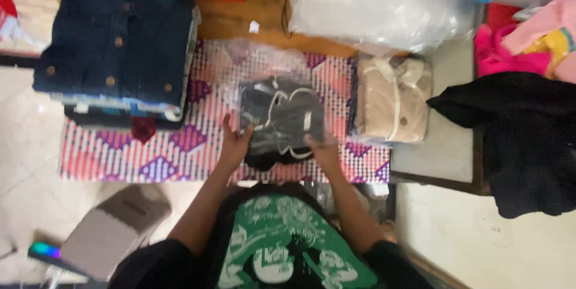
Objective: The person is folding different items of clothing and carefully placing them into clear plastic bags, likely for shipping or inventory storage.
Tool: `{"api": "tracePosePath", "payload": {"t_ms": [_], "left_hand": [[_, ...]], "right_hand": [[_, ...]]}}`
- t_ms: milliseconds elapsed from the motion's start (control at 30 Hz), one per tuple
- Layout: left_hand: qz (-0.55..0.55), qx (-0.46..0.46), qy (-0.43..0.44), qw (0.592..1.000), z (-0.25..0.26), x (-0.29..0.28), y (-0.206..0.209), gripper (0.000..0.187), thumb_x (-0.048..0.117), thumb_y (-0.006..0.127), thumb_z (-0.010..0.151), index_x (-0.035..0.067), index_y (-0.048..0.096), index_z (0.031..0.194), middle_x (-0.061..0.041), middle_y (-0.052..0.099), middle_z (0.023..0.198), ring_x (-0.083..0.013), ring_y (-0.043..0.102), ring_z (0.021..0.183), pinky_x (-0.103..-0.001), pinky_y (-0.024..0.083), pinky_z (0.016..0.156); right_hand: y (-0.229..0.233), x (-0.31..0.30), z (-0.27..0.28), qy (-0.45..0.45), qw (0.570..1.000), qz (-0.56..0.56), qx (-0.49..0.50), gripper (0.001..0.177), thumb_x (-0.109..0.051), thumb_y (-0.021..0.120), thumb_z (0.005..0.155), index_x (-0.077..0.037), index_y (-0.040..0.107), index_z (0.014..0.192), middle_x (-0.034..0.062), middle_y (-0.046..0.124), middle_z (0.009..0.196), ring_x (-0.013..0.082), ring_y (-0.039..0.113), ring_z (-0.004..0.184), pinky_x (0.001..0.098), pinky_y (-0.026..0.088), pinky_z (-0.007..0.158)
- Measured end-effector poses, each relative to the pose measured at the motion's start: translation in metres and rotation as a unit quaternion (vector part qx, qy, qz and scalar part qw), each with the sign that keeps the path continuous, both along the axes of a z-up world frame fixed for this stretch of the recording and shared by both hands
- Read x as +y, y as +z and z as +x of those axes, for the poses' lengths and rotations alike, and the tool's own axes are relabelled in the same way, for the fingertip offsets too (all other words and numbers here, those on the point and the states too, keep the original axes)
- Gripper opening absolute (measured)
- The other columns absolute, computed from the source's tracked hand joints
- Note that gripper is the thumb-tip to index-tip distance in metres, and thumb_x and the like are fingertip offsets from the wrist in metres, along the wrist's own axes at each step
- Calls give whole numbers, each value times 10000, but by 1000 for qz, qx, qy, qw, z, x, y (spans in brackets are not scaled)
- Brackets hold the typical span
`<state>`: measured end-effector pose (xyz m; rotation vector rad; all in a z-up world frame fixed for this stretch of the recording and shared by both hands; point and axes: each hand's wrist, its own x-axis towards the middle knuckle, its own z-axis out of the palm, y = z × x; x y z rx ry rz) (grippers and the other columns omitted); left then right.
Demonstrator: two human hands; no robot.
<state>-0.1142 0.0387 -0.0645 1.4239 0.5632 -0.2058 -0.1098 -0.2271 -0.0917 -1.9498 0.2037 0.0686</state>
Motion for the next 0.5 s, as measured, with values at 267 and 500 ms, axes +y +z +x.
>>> {"api": "tracePosePath", "payload": {"t_ms": [267,500], "left_hand": [[-27,-5,55,998,-5,2,-53,951,159,731,938,171,88,1639,-404,486,1374,-380,624,1149,-501,495,998],[-37,27,72,996,-8,-13,23,915,247,737,929,143,143,1617,-411,172,1604,-468,227,1519,-582,252,1221]], "right_hand": [[78,3,-9,160,980,-117,14,559,-293,793,837,24,637,1271,299,661,1154,500,626,1104,556,483,924],[24,-48,-15,-70,971,-193,122,287,-363,842,799,-151,756,973,60,769,849,230,747,873,361,550,777]]}}
